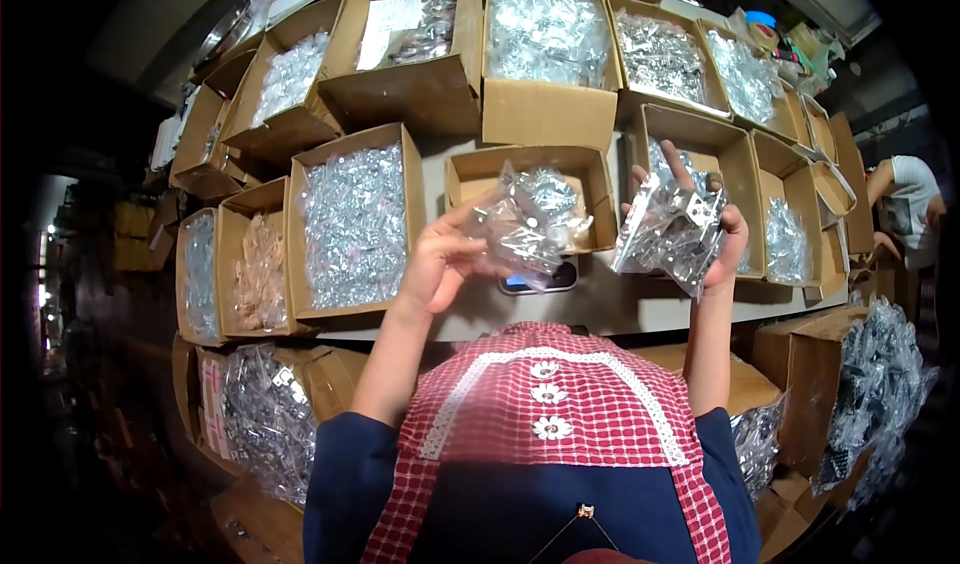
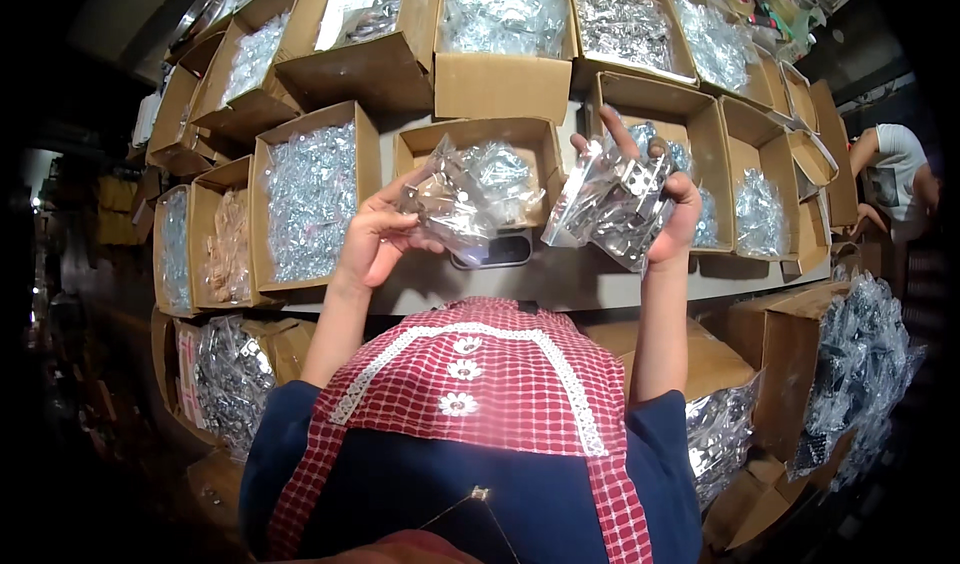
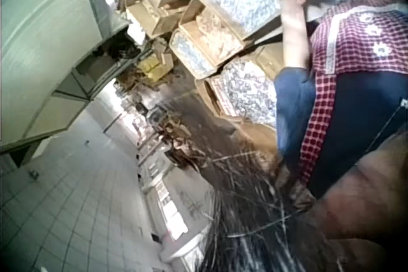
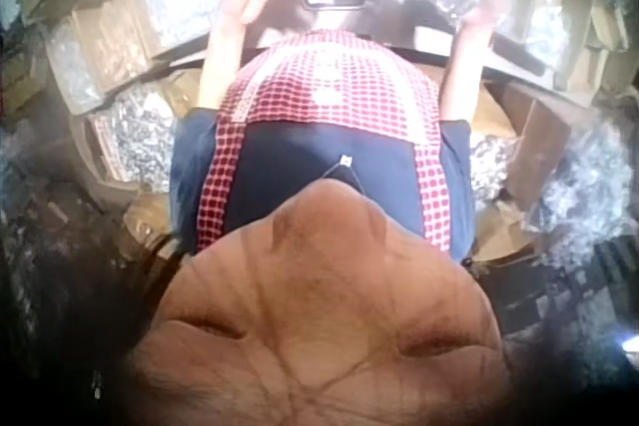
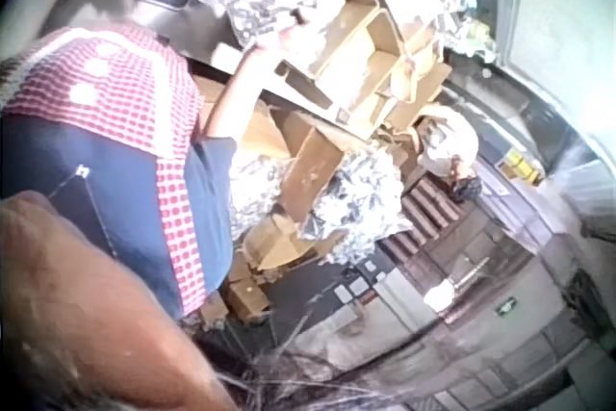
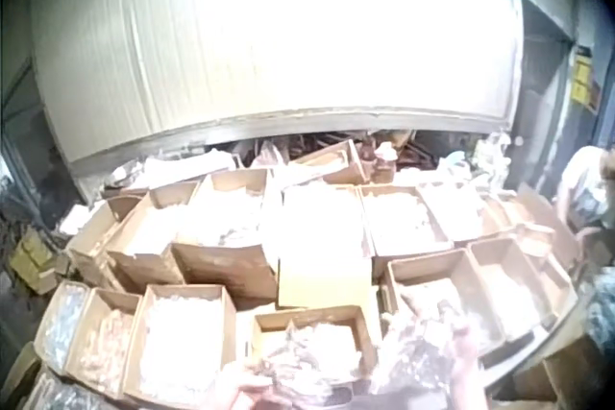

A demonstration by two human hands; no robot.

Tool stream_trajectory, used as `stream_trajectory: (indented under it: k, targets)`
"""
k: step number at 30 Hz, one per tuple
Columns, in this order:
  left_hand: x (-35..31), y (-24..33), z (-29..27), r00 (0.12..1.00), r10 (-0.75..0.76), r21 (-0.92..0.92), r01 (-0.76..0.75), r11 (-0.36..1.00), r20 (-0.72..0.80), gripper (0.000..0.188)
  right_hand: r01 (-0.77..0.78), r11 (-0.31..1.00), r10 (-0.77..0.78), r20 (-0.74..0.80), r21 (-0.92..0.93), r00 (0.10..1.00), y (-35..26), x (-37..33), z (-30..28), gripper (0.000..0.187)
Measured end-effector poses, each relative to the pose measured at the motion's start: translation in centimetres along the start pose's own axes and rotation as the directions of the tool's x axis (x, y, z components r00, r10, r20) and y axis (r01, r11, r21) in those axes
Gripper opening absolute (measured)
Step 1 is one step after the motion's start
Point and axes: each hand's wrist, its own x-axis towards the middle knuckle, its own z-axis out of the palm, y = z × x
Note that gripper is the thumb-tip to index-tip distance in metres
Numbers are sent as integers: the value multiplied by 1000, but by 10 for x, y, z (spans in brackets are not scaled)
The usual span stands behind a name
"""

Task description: The person weighs small metal components in plastic bags using a digital scale and sorts them into different cardboard boxes.

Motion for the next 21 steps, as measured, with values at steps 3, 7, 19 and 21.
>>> stream_trajectory:
  k: [3,7,19,21]
  targets:
    - [28,9,-6,999,-23,152,30,988,-46,58,45,999,-45,50,-16,998,-7,18,0,48]
    - [58,28,-1,994,-98,317,78,945,49,55,-105,995,105,36,-3,994,18,56,18,58]
    - [-5,28,-124,536,756,856,-111,504,-376,41,21,475,-518,-260,-880,815,-15,27,-53,48]
    - [-22,19,-141,516,746,848,-69,526,-421,38,4,437,-569,-273,-900,776,-32,8,-78,46]
